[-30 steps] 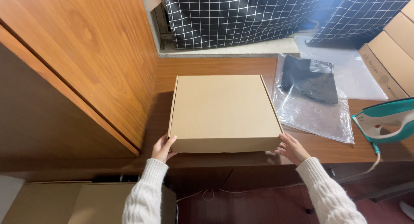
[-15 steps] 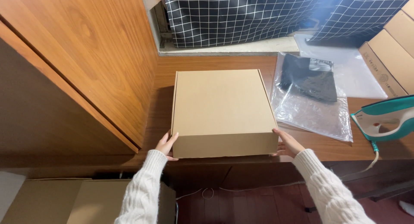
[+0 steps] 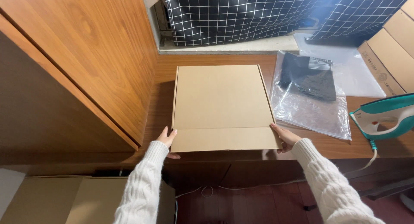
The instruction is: Folding a t-shirt and packing it into a plastic bag and then into a cardboard box for shipping.
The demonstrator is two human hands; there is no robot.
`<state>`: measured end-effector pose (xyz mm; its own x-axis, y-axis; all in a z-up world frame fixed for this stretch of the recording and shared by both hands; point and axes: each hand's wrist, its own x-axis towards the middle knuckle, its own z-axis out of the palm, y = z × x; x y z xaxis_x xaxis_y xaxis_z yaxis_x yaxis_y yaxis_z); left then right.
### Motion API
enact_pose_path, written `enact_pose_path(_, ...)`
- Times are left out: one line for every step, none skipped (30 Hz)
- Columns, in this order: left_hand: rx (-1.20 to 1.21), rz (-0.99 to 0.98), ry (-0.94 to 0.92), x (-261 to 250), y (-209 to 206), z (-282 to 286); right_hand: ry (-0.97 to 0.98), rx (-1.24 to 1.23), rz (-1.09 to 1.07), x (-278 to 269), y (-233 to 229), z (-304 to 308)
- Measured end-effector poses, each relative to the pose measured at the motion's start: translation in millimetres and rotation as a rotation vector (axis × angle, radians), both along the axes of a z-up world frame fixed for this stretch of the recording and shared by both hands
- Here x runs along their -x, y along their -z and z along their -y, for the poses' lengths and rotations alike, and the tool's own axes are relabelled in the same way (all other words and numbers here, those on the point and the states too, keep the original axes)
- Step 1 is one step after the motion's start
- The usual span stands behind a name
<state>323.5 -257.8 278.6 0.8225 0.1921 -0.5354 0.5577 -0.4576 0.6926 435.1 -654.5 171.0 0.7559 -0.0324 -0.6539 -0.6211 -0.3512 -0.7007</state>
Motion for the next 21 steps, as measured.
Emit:
enact_pose_path(0.000, 0.000, -0.001, -1, 2, -2, -0.001, 0.000, 0.000, 5, -8, -5)
enact_pose_path(-0.005, -0.004, -0.004, -2, 4, -4, 0.020, -0.050, 0.009, 9, -15, -10)
enact_pose_path(-0.011, -0.007, -0.008, -3, 6, -7, 0.040, -0.101, 0.019, 14, -22, -15)
enact_pose_path(-0.011, -0.008, -0.009, -17, 40, -16, 0.040, -0.101, 0.019, 15, -24, -16)
enact_pose_path(0.193, -0.008, -0.127, -32, 75, -26, 0.064, -0.139, 0.023, 16, -26, -17)
enact_pose_path(0.397, -0.009, -0.245, -46, 110, -36, 0.090, -0.177, 0.026, 18, -27, -18)
enact_pose_path(0.396, -0.011, -0.246, -78, 166, -56, 0.090, -0.177, 0.025, 12, -12, -12)
enact_pose_path(0.379, 0.055, -0.243, -102, 222, -77, 0.103, -0.203, 0.046, 5, 2, -5)
enact_pose_path(0.361, 0.121, -0.239, -119, 275, -96, 0.115, -0.230, 0.067, -2, 17, 1)
enact_pose_path(0.360, 0.121, -0.240, -111, 260, -91, 0.114, -0.230, 0.066, -1, 14, 0)
enact_pose_path(0.366, 0.145, -0.265, -103, 244, -87, 0.131, -0.280, 0.063, -1, 11, -1)
enact_pose_path(0.373, 0.169, -0.290, -95, 229, -82, 0.148, -0.329, 0.059, 0, 8, -1)
enact_pose_path(0.373, 0.169, -0.292, -85, 206, -72, 0.146, -0.329, 0.058, 2, 3, -5)
enact_pose_path(0.417, 0.173, -0.318, -75, 182, -62, 0.172, -0.384, 0.044, 3, -1, -8)
enact_pose_path(0.461, 0.177, -0.344, -66, 158, -52, 0.198, -0.439, 0.029, 4, -6, -12)
enact_pose_path(0.461, 0.177, -0.345, -61, 148, -48, 0.197, -0.439, 0.029, 3, -3, -11)
enact_pose_path(0.507, 0.167, -0.368, -57, 137, -42, 0.201, -0.456, 0.025, 1, 0, -10)
enact_pose_path(0.552, 0.158, -0.390, -52, 127, -37, 0.205, -0.474, 0.020, -1, 4, -9)
enact_pose_path(0.552, 0.157, -0.392, -52, 125, -38, 0.204, -0.474, 0.019, -6, 10, -2)
enact_pose_path(0.542, 0.147, -0.377, -51, 122, -38, 0.212, -0.450, 0.017, -11, 16, 6)
enact_pose_path(0.532, 0.136, -0.363, -50, 120, -39, 0.219, -0.426, 0.015, -16, 22, 13)
